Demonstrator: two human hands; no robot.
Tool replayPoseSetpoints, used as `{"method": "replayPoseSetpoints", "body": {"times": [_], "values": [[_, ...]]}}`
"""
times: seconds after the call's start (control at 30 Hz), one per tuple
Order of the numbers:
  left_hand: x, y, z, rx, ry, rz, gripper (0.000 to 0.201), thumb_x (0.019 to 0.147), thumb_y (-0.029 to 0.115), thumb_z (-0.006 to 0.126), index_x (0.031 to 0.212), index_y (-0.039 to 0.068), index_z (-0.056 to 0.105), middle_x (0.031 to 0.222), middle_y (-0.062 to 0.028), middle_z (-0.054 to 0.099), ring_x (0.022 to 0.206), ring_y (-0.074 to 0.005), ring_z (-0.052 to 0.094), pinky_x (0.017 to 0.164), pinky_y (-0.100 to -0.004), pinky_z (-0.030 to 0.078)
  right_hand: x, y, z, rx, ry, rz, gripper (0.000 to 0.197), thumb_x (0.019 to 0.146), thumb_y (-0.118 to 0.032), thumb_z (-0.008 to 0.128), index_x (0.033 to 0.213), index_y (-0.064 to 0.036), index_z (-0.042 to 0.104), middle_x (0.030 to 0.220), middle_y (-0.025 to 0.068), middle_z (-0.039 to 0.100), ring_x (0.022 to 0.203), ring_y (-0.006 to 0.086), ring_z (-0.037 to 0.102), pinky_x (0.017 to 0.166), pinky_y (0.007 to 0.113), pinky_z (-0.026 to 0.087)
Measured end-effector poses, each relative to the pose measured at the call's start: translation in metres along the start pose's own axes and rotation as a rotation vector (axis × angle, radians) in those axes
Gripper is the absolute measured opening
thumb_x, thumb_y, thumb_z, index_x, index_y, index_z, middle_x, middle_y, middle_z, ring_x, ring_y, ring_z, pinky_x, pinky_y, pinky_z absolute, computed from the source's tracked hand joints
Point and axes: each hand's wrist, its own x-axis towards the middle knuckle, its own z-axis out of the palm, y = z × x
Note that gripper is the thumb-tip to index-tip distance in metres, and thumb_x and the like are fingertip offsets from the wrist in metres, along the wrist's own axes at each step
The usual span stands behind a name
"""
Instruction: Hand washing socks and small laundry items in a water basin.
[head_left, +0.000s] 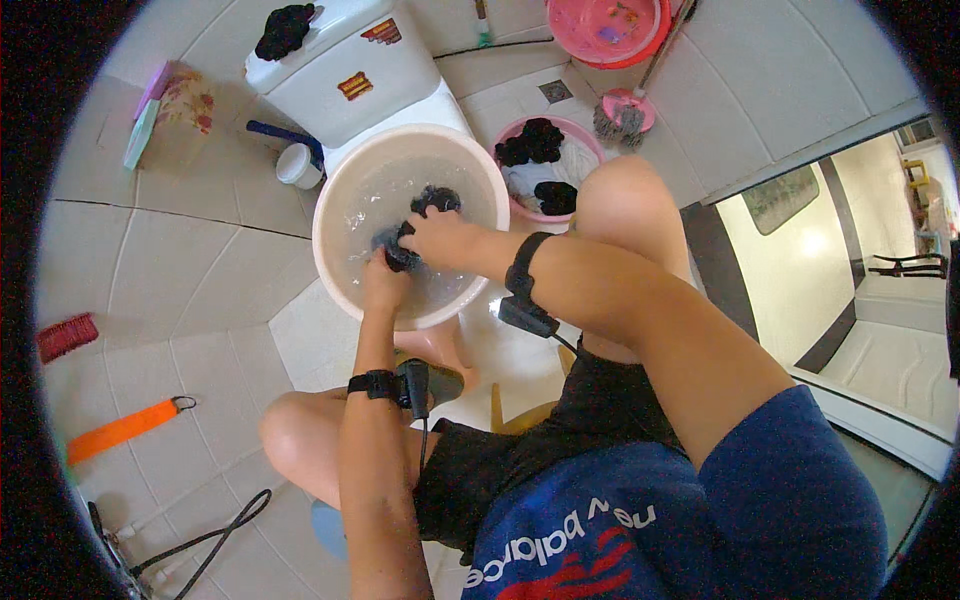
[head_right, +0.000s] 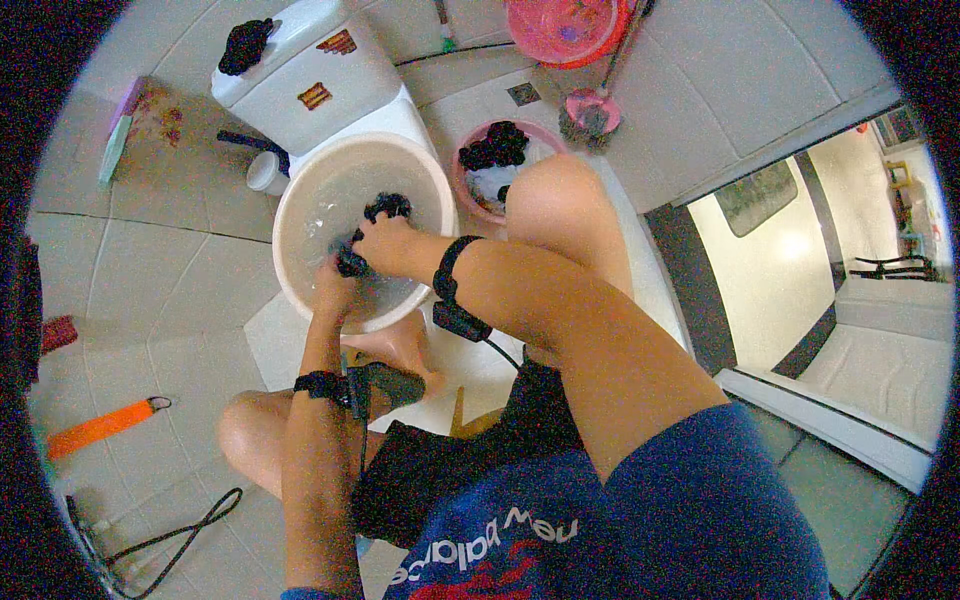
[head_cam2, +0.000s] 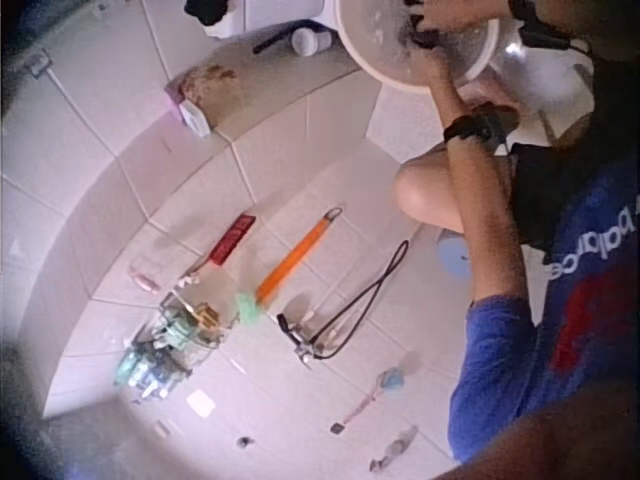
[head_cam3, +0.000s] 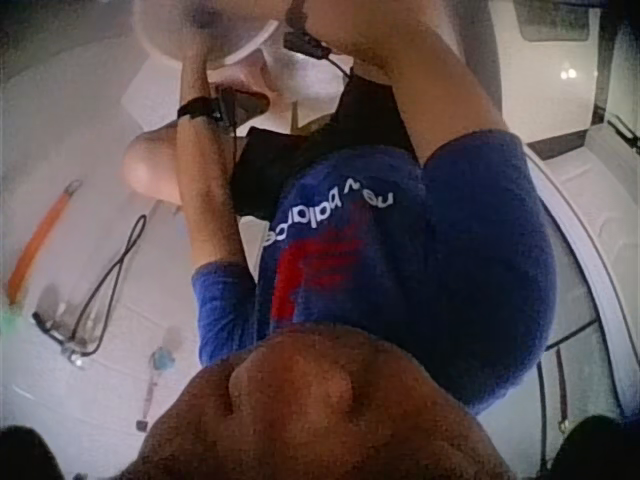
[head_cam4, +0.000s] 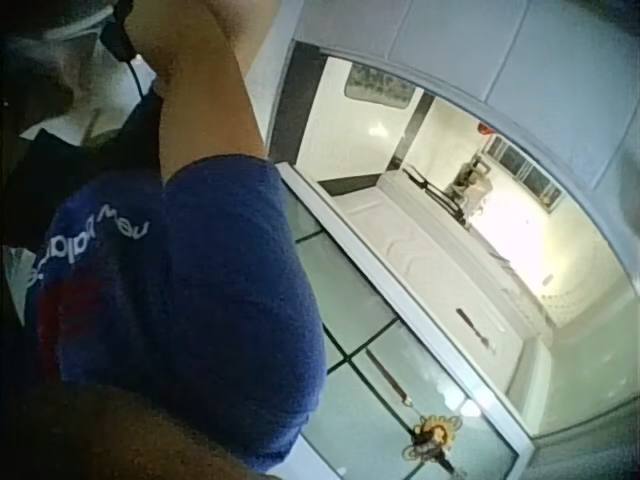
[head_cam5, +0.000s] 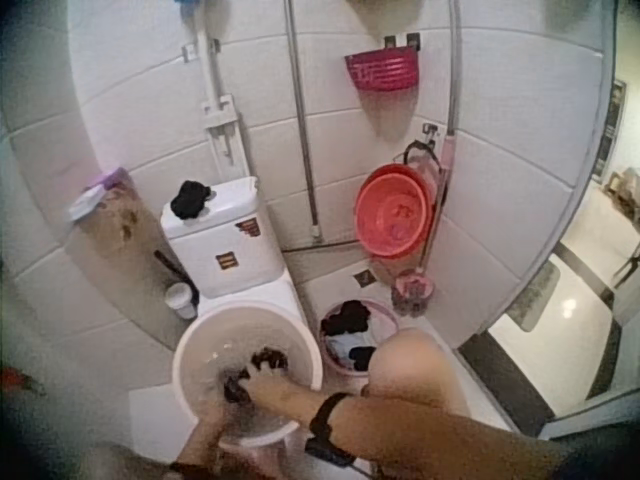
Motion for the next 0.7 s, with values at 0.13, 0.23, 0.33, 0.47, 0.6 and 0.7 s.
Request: {"method": "replayPoseSetpoints", "body": {"times": [0.13,0.23,0.33,0.47,0.6,0.7], "values": [[0.007,-0.006,0.0,-0.195,-0.141,-0.031,0.06,0.075,0.011,0.064,0.133,-0.005,0.057,0.13,-0.0289,0.061,0.123,-0.0422,0.058,0.104,-0.0426,0.046,0.016,0.001,0.017,-0.08,-0.042,0.101,0.036,0.088,-0.022,0.066,0.123,-0.0165,0.069,0.131,0.0172,0.054,0.124,0.043,0.051,0.094,0.061,0.049],[0.013,-0.001,0.006,-0.613,-0.253,-0.134,0.07,0.085,0.032,0.065,0.143,-0.003,0.048,0.142,-0.0259,0.054,0.133,-0.0376,0.052,0.103,-0.0475,0.046,0.038,0.015,0.014,0.025,0.122,0.274,0.034,0.085,-0.028,0.069,0.113,-0.0079,0.074,0.125,0.0174,0.063,0.119,0.0403,0.058,0.089,0.059,0.053],[0.001,0.03,-0.029,-1.085,-0.366,-0.545,0.067,0.093,0.058,0.055,0.139,0.009,0.054,0.129,-0.0096,0.064,0.113,-0.0308,0.061,0.082,-0.047,0.053,0.047,-0.008,-0.033,0.419,0.04,0.109,0.036,0.081,-0.022,0.068,0.112,-0.0033,0.072,0.106,0.0199,0.072,0.103,0.0377,0.068,0.092,0.046,0.053],[-0.003,0.069,-0.078,-1.421,-0.368,-0.444,0.069,0.093,0.069,0.046,0.132,0.014,0.057,0.122,-0.0081,0.066,0.108,-0.0273,0.064,0.074,-0.046,0.054,0.044,-0.023,-0.057,0.786,0.395,-0.07,0.032,0.078,-0.015,0.066,0.109,-0.0073,0.072,0.105,0.0173,0.072,0.099,0.0334,0.069,0.091,0.043,0.053],[0.002,0.056,-0.092,-1.671,-0.178,-0.43,0.047,0.097,0.05,0.048,0.122,0.012,0.059,0.11,-0.008,0.067,0.092,-0.0228,0.065,0.062,-0.0344,0.054,0.043,-0.031,-0.081,1.07,0.506,-0.031,0.04,0.079,-0.017,0.067,0.118,-0.0065,0.068,0.113,0.0171,0.069,0.106,0.0282,0.066,0.093,0.039,0.051],[0.021,0.058,-0.087,-1.7,-0.24,-0.415,0.026,0.1,0.026,0.042,0.11,0.009,0.059,0.09,-0.0069,0.067,0.071,-0.018,0.064,0.048,-0.0273,0.046,0.047,0.0,-0.076,1.006,0.408,-0.041,0.05,0.082,-0.019,0.065,0.13,-0.0044,0.06,0.119,0.0193,0.066,0.106,0.028,0.065,0.094,0.037,0.051]]}}
